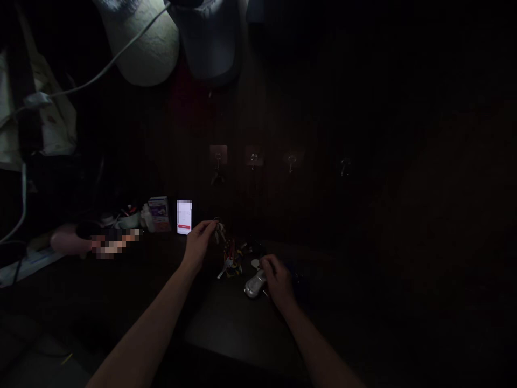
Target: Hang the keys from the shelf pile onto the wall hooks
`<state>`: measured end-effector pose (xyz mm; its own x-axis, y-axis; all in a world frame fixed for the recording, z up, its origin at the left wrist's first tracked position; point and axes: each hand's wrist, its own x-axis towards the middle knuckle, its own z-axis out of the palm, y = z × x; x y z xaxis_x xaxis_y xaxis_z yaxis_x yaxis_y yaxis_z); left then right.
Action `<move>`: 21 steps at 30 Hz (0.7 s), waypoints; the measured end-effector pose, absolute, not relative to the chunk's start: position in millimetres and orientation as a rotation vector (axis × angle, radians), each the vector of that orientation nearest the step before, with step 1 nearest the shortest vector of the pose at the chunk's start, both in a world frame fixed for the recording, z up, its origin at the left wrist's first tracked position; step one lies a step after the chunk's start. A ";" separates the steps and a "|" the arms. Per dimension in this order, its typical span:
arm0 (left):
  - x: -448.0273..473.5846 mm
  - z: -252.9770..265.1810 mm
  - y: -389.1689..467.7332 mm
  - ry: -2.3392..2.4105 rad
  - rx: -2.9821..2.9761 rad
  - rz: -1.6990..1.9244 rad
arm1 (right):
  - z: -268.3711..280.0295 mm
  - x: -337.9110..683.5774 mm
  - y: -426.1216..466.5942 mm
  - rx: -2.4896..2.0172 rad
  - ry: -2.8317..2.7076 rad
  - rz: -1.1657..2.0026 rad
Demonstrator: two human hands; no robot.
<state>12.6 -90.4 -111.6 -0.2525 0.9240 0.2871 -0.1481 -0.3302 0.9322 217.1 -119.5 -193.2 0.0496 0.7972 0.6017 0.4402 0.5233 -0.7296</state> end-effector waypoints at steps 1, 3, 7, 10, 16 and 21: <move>11.4 -109.0 -87.8 1.083 1.188 1.689 | -193.6 217.0 -119.2 -1.088 -1.581 0.376; 8.8 -103.7 -81.5 1.126 1.223 1.676 | -194.3 216.9 -118.5 -1.080 -1.583 0.375; 3.6 -89.3 -64.5 1.176 1.334 1.703 | -194.8 216.9 -118.0 -1.066 -1.595 0.360; 0.3 -72.4 -49.8 1.182 1.412 1.773 | -193.3 216.9 -118.8 -1.067 -1.603 0.359; -5.7 -27.3 -19.8 1.168 1.528 1.976 | -190.2 216.5 -120.2 -1.068 -1.619 0.343; -9.3 2.5 3.7 1.243 1.580 2.028 | -191.1 216.2 -119.2 -1.076 -1.619 0.340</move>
<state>-9.3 3.7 2.5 -0.3596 0.6723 0.6470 0.2718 -0.5879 0.7619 216.2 -119.2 -191.1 0.0221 0.7812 0.6239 0.4641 0.5447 -0.6985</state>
